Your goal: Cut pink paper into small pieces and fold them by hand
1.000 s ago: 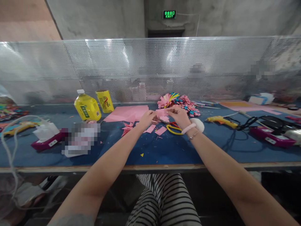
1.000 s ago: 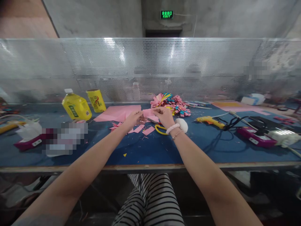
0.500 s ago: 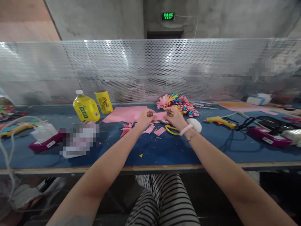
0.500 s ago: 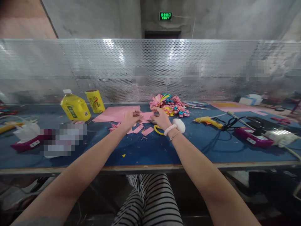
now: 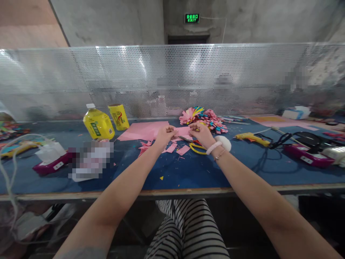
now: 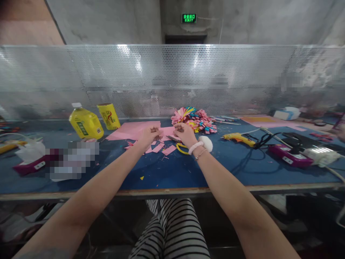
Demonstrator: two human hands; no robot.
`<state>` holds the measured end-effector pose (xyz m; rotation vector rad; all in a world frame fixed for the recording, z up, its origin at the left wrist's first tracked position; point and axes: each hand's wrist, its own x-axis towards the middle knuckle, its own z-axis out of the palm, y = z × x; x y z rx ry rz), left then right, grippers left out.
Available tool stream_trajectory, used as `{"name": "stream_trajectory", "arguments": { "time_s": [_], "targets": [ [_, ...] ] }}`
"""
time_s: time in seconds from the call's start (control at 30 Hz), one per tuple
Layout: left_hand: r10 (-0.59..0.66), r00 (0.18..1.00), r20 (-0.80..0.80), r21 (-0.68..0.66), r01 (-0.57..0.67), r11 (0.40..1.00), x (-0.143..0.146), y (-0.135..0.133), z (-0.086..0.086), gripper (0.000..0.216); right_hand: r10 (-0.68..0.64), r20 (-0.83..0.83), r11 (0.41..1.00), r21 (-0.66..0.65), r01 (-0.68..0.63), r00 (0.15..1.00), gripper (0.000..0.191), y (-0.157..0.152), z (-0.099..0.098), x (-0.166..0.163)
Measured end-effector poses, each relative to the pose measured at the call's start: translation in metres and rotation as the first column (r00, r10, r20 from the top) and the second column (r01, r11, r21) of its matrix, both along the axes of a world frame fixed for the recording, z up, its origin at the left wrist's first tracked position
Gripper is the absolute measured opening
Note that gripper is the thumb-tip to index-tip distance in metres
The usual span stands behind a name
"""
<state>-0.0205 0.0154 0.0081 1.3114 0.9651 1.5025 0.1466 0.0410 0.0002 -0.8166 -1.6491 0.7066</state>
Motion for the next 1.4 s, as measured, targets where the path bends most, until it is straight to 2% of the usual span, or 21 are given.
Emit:
{"name": "stream_trajectory", "arguments": {
  "time_s": [0.3, 0.53, 1.03, 1.2, 1.4],
  "targets": [
    [-0.003, 0.998, 0.057, 0.01, 0.002, 1.0, -0.003, 0.003, -0.001, 0.023, 0.056, -0.055, 0.997, -0.057, -0.059, 0.997, 0.029, -0.005, 0.003, -0.003],
    [-0.019, 0.998, 0.055, 0.015, 0.018, 1.0, -0.002, 0.002, 0.0, 0.022, 0.132, -0.087, 0.975, -0.168, -0.145, 0.987, 0.023, -0.007, 0.005, -0.004],
    [-0.049, 0.998, 0.044, 0.016, 0.048, 0.999, -0.002, 0.004, -0.003, 0.028, 0.078, -0.159, 0.985, -0.143, -0.101, 0.984, 0.022, 0.002, -0.001, -0.003],
    [-0.039, 0.999, 0.035, 0.011, 0.038, 0.999, -0.001, 0.005, -0.003, 0.026, 0.053, -0.122, 0.991, -0.113, -0.067, 0.991, 0.02, 0.001, 0.0, -0.002],
    [-0.135, 0.991, -0.01, -0.048, 0.134, 0.99, 0.001, 0.001, -0.003, 0.028, 0.074, -0.053, 0.985, -0.153, -0.082, 0.996, 0.015, -0.01, 0.006, -0.005]
  ]
}}
